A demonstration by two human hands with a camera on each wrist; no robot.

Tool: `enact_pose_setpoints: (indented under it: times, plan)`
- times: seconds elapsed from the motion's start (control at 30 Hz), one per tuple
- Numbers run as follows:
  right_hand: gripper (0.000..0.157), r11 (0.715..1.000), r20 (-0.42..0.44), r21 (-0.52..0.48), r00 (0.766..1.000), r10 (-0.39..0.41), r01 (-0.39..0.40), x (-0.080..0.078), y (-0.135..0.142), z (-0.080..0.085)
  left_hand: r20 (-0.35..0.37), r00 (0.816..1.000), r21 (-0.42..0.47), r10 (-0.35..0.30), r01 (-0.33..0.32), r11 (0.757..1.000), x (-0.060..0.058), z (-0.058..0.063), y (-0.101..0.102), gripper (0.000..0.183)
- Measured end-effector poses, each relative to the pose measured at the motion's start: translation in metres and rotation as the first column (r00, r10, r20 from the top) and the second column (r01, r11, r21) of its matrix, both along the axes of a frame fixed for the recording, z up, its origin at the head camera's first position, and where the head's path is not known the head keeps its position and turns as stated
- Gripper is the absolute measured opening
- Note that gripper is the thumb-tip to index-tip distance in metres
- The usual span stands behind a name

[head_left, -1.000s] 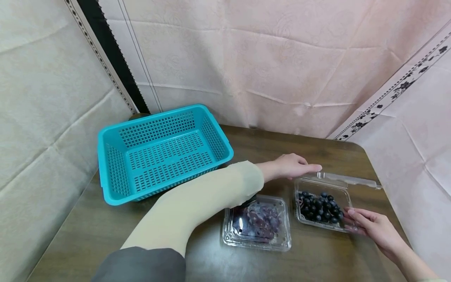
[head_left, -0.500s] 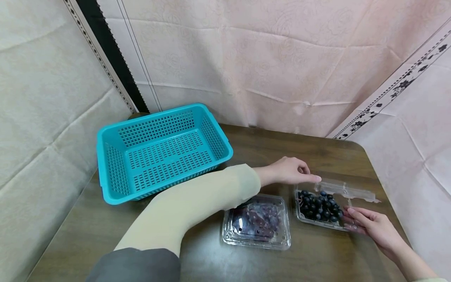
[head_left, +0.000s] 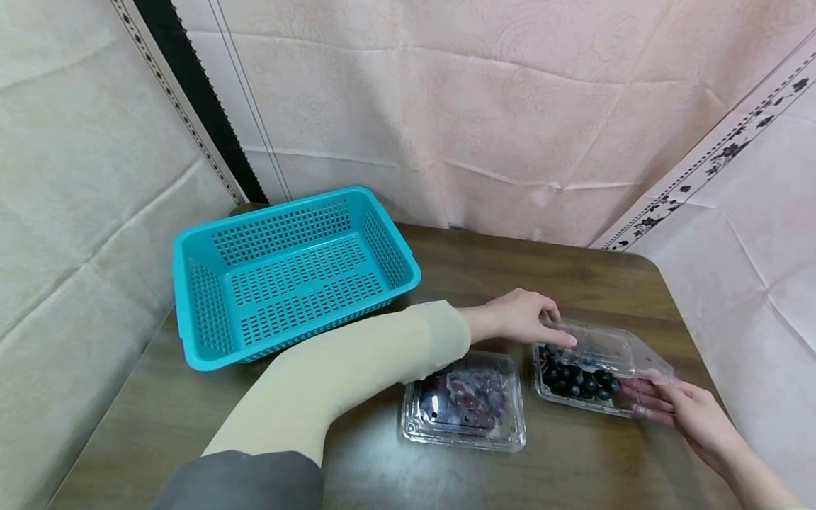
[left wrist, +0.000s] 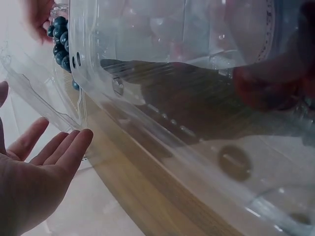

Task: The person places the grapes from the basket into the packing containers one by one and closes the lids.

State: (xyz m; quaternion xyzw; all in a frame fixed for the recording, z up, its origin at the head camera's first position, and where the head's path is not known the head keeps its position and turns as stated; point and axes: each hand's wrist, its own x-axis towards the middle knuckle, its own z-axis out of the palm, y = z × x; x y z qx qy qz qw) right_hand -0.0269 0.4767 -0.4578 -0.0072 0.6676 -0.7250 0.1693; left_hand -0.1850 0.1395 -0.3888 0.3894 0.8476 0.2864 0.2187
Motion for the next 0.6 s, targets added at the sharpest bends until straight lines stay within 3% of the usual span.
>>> enact_pose_setpoints:
  times: [0.17, 0.37, 0.5, 0.6]
  plan:
    - [0.054, 1.0, 0.037, -0.017, 0.999, -0.009, 0.01, -0.003, 0.008, 0.017, -0.021, 1.0, -0.009, -0.016, 0.016, 1.0, 0.0, -0.002, 0.0, 0.055]
    - [0.05, 0.987, -0.067, 0.156, 0.997, -0.038, 0.048, -0.003, 0.009, 0.031, -0.078, 0.996, -0.023, -0.053, 0.052, 0.998, 0.003, -0.005, 0.0, 0.059]
    - [0.038, 0.915, -0.083, 0.393, 0.994, -0.069, 0.096, -0.001, 0.002, 0.034, -0.1, 0.993, -0.035, -0.058, 0.055, 0.998, 0.005, -0.006, 0.001, 0.059]
    - [0.052, 0.862, -0.043, 0.501, 0.997, -0.067, 0.08, 0.001, -0.003, 0.033, -0.118, 0.991, -0.051, -0.062, 0.057, 0.997, 0.007, -0.007, 0.002, 0.061]
